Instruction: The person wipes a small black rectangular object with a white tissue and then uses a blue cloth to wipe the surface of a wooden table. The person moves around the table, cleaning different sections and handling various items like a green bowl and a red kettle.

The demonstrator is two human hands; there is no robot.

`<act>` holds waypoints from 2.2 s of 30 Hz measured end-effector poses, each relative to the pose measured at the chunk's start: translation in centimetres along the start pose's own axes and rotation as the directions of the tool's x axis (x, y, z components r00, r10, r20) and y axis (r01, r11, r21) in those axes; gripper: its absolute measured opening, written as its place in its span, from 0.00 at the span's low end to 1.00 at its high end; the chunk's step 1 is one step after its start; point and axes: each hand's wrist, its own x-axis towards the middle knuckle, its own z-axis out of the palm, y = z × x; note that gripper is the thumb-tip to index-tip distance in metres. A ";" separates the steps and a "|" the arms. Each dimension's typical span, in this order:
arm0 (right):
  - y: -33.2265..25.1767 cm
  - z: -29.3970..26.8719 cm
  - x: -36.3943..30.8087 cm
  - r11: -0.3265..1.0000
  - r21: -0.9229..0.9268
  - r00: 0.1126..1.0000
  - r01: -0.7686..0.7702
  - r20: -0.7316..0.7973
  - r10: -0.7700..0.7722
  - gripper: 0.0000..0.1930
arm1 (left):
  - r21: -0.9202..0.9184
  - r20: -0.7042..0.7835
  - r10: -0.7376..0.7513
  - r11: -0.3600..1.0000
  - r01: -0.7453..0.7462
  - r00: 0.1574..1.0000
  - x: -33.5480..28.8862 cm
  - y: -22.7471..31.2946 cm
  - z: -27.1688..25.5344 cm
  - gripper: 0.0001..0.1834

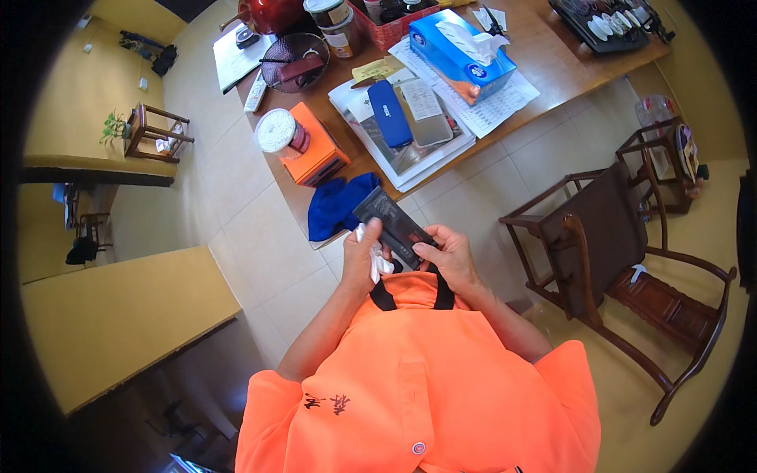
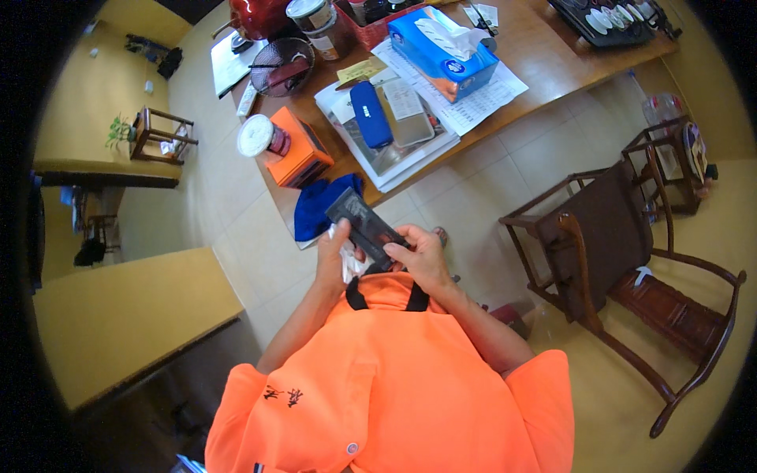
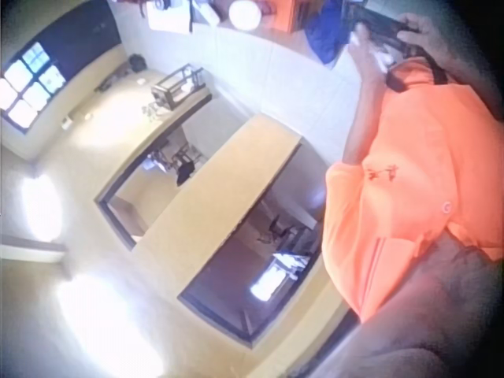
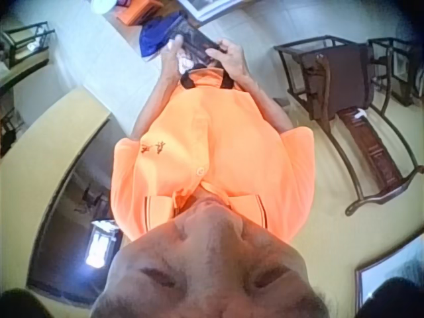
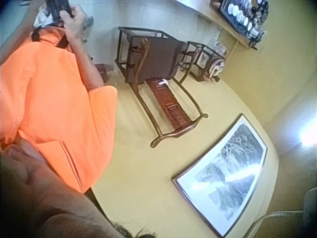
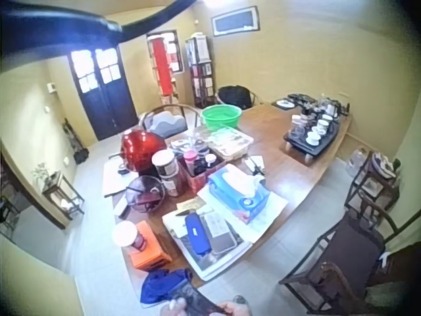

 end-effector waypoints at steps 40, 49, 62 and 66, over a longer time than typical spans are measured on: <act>5.8 7.4 11.5 -0.075 -0.933 0.866 0.352 0.354 -0.353 0.35 | -0.082 -0.369 0.056 0.992 -0.092 0.928 -2.4 6.1 -14.6 0.07; 5.8 6.1 9.4 0.499 -0.811 0.952 0.305 0.251 -0.175 0.35 | -0.111 -0.135 0.041 0.992 -0.056 0.990 -0.3 6.0 -10.8 0.07; 3.3 -5.5 1.6 0.582 0.795 0.983 -0.170 0.181 0.040 0.28 | 0.006 0.066 -0.078 0.997 0.078 0.995 1.6 3.1 -2.2 0.08; 3.1 -8.7 -0.3 0.532 0.843 0.987 -0.086 0.145 -0.069 0.28 | 0.032 0.076 -0.079 0.997 0.077 0.994 2.4 1.8 1.5 0.07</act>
